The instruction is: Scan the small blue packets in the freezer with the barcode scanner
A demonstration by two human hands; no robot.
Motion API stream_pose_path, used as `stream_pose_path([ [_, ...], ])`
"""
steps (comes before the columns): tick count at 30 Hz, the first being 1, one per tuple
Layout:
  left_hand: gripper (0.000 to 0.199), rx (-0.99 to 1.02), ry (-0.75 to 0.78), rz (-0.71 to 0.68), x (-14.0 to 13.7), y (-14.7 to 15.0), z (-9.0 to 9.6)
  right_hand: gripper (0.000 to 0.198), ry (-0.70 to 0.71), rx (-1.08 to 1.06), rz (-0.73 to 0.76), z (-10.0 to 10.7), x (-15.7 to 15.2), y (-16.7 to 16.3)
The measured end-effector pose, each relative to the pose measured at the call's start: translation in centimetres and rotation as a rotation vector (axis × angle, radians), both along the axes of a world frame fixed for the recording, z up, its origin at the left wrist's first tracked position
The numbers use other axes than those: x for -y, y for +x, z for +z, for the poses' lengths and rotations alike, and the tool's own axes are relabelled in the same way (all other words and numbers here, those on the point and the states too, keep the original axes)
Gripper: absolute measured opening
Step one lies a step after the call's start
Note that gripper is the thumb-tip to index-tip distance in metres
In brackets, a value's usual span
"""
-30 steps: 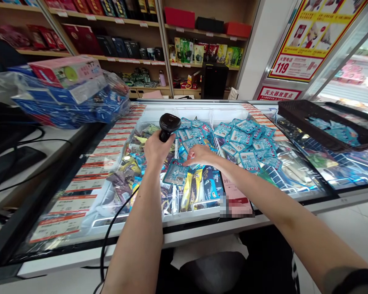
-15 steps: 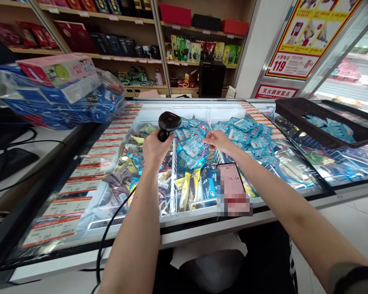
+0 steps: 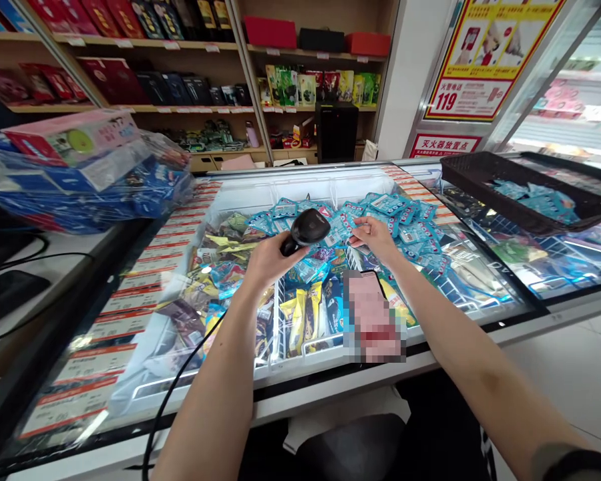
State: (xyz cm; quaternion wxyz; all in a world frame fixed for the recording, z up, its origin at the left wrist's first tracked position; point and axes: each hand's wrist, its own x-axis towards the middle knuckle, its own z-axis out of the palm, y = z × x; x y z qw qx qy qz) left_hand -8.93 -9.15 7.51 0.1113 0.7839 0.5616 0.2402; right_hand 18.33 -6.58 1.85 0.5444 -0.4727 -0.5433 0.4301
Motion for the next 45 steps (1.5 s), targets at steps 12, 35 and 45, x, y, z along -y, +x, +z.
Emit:
stream_pose_path([
  [12, 0.049, -0.149, -0.005, -0.074, -0.43, 0.71, -0.42, 0.042, 0.066, -0.015, -0.087, 0.08, -0.16, 0.51],
  [35, 0.048, -0.215, -0.045, -0.108, -0.19, 0.89, -0.12, 0.038, 0.1, -0.038, -0.218, -0.03, -0.44, -0.06],
  [45, 0.052, -0.238, -0.033, -0.061, -0.22, 0.81, -0.19, 0.039, 0.166, -0.036, -0.256, -0.43, -0.77, 0.44],
])
